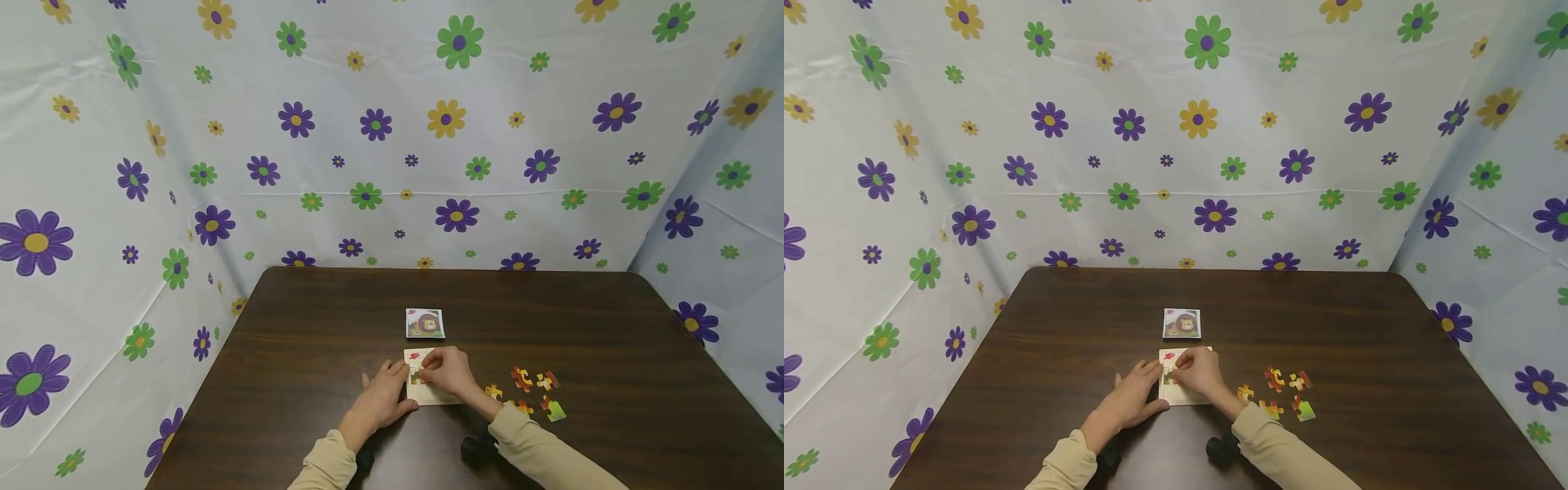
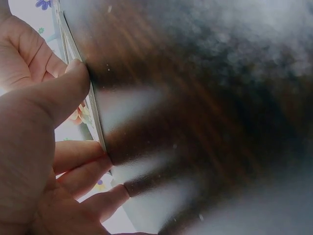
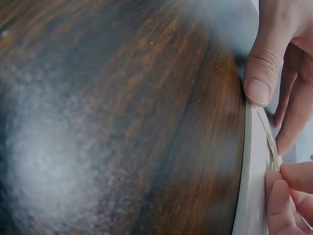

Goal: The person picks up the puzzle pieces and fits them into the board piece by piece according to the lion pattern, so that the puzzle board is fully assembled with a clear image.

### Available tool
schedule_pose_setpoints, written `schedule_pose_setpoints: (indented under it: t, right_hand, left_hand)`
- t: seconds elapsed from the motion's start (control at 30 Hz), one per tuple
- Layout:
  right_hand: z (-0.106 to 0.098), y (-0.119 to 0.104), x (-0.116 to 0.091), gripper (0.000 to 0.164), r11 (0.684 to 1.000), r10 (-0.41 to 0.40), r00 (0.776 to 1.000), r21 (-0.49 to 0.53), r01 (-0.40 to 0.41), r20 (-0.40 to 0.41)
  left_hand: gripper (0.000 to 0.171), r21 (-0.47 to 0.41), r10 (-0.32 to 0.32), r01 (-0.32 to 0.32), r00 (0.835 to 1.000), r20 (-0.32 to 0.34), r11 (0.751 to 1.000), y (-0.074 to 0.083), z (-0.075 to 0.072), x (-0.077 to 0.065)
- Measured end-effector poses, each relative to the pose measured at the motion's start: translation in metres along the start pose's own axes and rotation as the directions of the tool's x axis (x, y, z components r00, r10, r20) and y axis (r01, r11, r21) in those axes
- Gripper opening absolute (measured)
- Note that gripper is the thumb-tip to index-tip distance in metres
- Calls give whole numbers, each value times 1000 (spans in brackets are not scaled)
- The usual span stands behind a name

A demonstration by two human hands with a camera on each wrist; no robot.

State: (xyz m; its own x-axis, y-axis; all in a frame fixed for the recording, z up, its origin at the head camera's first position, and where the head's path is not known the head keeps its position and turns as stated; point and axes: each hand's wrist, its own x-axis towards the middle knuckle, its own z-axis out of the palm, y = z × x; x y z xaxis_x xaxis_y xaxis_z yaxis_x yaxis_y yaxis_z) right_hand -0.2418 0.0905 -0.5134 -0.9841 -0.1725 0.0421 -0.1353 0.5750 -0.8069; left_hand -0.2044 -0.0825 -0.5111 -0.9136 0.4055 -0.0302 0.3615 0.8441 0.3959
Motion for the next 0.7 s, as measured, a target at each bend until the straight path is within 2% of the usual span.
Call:
schedule_pose_setpoints:
  t: [0.43, 0.7]
  right_hand:
    - [1, 1, 2, 13, 995, -65, 998, -78, 62, -26]
    - [5, 4, 3, 16, 994, -72, 996, -91, 67, -58]
  left_hand:
    - [63, 0, 3, -3, 1000, -3, 1000, -1, 0, 0]
    - [60, 4, 23, -23, 999, -24, 1000, -1, 0, 0]
